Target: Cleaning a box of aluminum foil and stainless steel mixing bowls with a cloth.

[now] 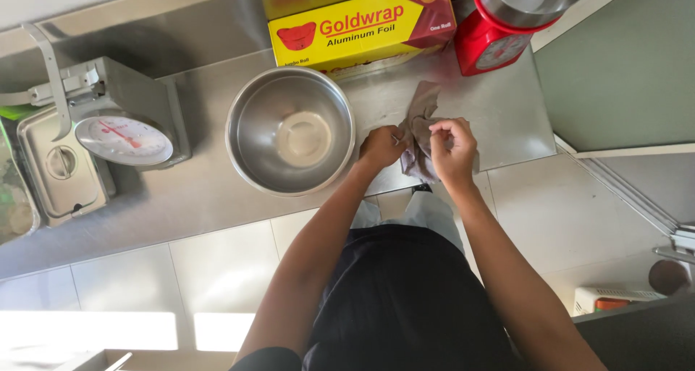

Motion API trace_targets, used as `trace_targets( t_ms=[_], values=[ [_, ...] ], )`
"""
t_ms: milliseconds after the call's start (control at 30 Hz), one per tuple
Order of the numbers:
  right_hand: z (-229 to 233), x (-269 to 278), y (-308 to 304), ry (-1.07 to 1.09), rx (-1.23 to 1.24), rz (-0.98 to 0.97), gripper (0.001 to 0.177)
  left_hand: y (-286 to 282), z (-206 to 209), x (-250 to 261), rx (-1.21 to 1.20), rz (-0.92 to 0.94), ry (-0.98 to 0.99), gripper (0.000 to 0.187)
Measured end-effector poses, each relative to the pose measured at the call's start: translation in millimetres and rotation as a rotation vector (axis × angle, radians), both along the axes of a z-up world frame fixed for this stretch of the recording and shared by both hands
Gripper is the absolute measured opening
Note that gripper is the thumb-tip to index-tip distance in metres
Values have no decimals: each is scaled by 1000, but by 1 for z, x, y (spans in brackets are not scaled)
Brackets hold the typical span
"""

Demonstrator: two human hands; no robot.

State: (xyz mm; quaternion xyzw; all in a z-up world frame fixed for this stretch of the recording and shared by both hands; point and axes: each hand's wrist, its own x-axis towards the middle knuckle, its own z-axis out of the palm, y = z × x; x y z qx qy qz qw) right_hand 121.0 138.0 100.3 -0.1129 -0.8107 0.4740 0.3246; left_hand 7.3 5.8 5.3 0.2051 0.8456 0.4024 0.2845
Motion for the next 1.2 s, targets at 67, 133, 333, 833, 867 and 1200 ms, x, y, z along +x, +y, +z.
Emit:
trace_targets(
  t_ms=[67, 133, 333, 833, 867, 1200],
  values=[
    [0, -2, 5, -20, 22, 20, 15, 7, -11, 2, 49, 46, -2, 27],
    [-3, -2, 16, -46, 43, 41, 16, 18, -16, 3, 97, 92, -10, 22],
    [-4, 17, 64, -192, -43, 209, 73, 79, 0, 20, 615, 144, -30, 12],
    [-25, 39, 209, -589, -415, 451, 40, 176, 117, 41, 1017, 149, -522, 49],
    [-35, 38, 217, -558, -611, 486, 47, 178, 111, 42, 988, 154, -445, 52],
    [36, 15, 206, -474, -1477, 799, 75, 124, 91, 71, 515, 226, 41, 90]
  ],
)
